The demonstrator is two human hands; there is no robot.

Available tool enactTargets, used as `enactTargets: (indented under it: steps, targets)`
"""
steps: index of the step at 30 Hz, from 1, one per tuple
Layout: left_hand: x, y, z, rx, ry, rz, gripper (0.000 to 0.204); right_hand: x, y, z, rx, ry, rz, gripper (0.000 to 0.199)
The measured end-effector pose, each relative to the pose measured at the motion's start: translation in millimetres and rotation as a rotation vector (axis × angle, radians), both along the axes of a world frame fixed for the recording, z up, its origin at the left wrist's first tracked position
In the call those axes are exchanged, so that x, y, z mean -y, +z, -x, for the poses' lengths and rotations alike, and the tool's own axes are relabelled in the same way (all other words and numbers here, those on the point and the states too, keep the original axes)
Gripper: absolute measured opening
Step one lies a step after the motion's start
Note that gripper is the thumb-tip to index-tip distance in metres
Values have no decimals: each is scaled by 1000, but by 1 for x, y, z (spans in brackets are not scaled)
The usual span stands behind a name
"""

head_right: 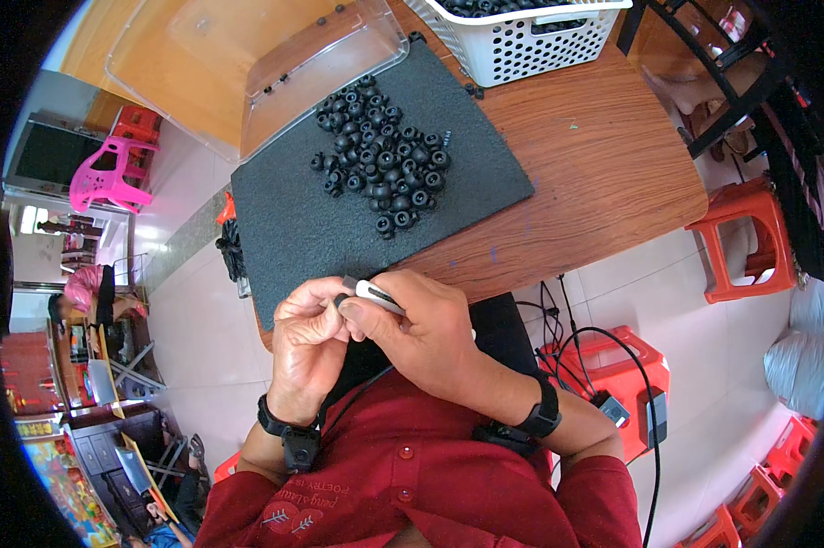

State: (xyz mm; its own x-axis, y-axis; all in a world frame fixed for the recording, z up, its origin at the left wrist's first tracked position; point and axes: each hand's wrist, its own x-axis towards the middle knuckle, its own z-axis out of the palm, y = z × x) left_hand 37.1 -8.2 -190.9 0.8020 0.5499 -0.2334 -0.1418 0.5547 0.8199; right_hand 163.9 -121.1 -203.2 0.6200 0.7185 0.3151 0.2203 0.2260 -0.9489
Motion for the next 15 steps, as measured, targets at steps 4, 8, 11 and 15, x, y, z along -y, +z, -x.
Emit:
enactTargets:
  steps: [4,8,11,15]
  targets:
    - [1,-1,-1,3,14,-36,28,2,3,3,-158,63,41,16]
    - [0,-1,0,19,1,10,29,4,8,-1,-122,72,78,14]
    - [-4,-2,2,16,-38,73,30,6,11,-2,-132,66,96,12]
    - [-5,-2,0,-1,-41,69,28,3,6,-1,-189,76,61,12]
